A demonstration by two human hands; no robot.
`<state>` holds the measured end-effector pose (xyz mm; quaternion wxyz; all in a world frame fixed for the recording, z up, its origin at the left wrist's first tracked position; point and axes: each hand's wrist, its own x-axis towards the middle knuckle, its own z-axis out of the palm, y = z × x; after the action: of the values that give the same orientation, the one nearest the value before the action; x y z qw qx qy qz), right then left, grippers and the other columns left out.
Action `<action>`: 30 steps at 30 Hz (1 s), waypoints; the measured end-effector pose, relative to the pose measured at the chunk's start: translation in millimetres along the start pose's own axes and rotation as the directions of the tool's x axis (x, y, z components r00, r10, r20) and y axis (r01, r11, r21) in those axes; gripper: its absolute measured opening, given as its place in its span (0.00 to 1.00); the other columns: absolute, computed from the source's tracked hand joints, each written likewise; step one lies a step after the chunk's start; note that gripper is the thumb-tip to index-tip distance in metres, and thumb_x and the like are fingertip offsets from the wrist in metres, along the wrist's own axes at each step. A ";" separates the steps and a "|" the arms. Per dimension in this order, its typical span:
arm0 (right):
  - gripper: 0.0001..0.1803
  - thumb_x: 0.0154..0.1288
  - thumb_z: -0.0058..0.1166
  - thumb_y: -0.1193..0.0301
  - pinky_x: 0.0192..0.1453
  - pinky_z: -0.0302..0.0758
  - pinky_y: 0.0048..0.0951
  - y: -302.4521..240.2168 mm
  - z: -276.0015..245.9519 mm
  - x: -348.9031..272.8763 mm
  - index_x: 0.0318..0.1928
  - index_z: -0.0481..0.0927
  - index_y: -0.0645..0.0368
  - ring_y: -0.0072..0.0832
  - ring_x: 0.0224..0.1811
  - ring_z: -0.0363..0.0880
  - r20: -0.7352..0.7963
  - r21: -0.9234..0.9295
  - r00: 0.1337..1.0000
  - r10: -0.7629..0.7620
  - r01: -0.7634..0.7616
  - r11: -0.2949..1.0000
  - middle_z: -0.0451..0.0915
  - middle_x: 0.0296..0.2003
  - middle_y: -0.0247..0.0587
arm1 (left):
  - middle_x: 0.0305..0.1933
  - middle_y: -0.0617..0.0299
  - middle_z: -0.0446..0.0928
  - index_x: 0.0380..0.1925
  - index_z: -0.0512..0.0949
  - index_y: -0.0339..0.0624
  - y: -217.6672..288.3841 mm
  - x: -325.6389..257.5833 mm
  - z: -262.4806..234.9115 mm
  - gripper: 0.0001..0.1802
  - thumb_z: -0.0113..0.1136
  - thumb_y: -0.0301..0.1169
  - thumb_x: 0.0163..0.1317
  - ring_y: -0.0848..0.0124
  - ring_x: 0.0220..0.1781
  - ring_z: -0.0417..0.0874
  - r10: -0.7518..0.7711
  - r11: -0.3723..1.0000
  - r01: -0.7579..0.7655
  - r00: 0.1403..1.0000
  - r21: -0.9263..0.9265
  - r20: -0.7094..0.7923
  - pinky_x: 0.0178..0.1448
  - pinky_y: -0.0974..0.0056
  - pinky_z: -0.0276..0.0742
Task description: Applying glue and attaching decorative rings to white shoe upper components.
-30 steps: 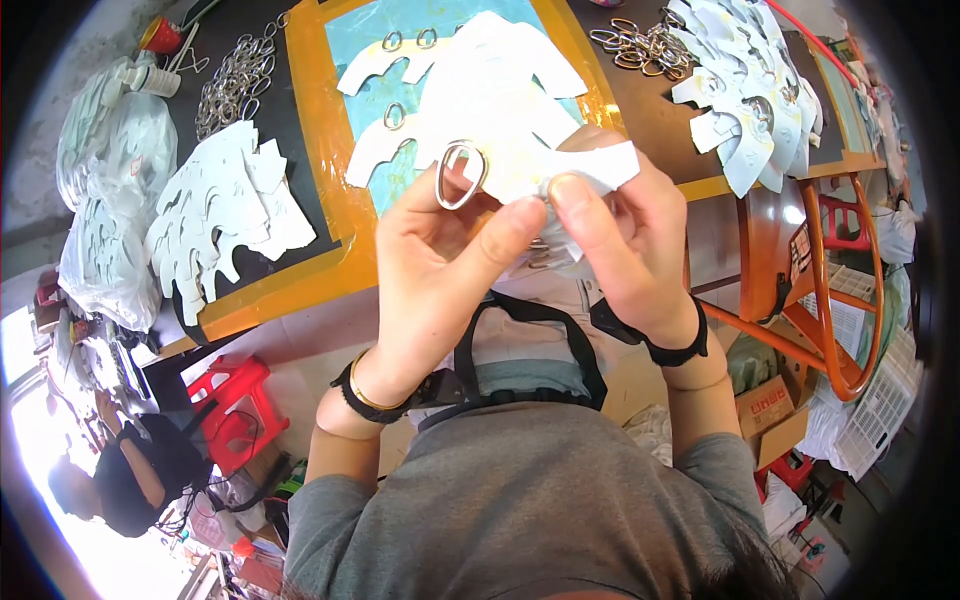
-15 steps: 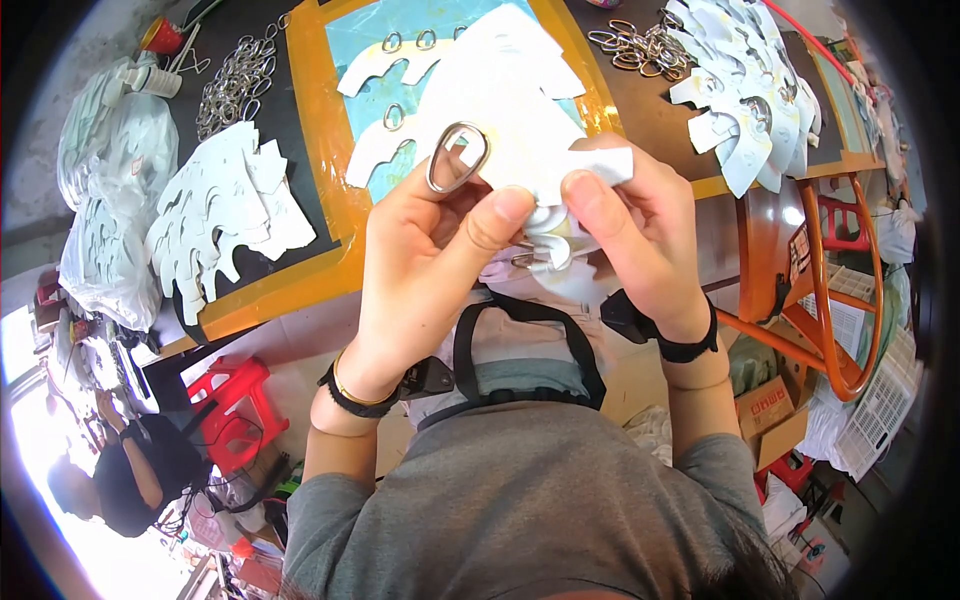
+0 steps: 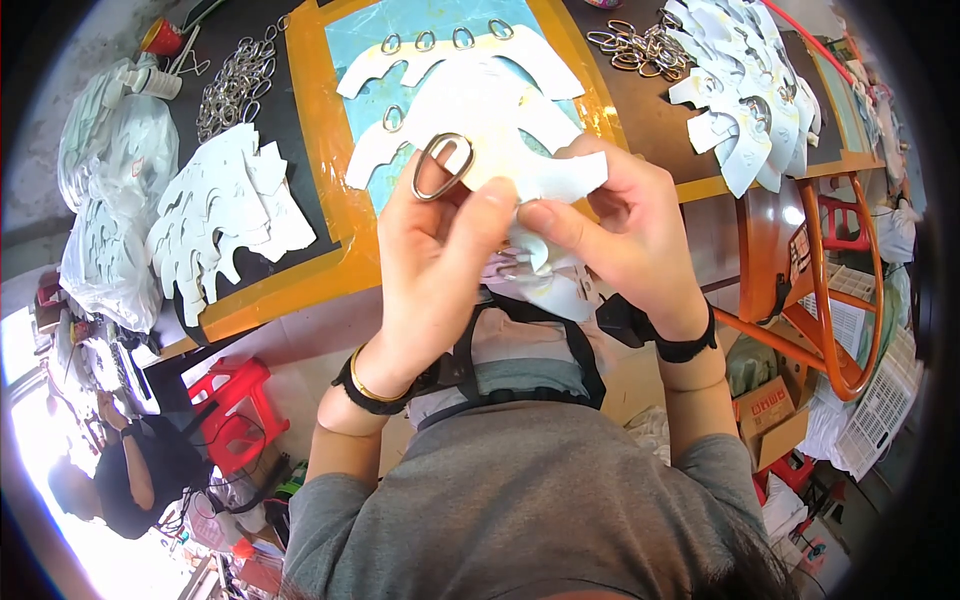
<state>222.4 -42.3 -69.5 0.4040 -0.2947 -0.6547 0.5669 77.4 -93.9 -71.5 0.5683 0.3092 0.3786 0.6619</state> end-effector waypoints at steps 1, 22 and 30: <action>0.09 0.57 0.59 0.74 0.40 0.72 0.22 -2.1 0.7 0.3 0.38 0.78 0.64 0.18 0.34 0.75 0.000 0.001 1.000 0.000 0.000 1.000 0.80 0.33 0.35 | 0.46 0.59 0.75 0.51 0.68 0.33 3.1 0.7 -0.2 0.19 0.57 0.24 0.61 0.76 0.46 0.75 0.000 1.000 0.000 1.000 0.001 0.000 0.50 0.70 0.72; 0.13 0.64 0.47 0.69 0.40 0.70 0.21 -16.0 -111.2 -0.9 0.45 0.76 0.65 0.19 0.36 0.75 0.104 -0.280 0.888 0.449 -0.407 0.870 0.78 0.32 0.35 | 0.52 0.52 0.75 0.38 0.78 0.41 -12.1 43.5 14.1 0.15 0.67 0.27 0.48 0.58 0.55 0.74 0.319 0.276 -0.634 0.769 0.722 0.554 0.60 0.57 0.66; 0.11 0.59 0.52 0.72 0.33 0.72 0.25 26.7 -89.7 24.8 0.40 0.74 0.67 0.22 0.27 0.75 0.215 -0.558 0.886 0.410 -0.233 0.797 0.75 0.32 0.40 | 0.41 0.54 0.79 0.32 0.76 0.35 -31.0 37.4 16.3 0.11 0.67 0.23 0.48 0.64 0.40 0.80 0.280 0.191 -0.541 0.830 0.819 0.483 0.46 0.66 0.74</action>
<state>285.5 28.6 -88.1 0.0922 -0.4028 -0.7789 0.4717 101.1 -52.5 -90.2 0.1205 0.7404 0.5229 0.4048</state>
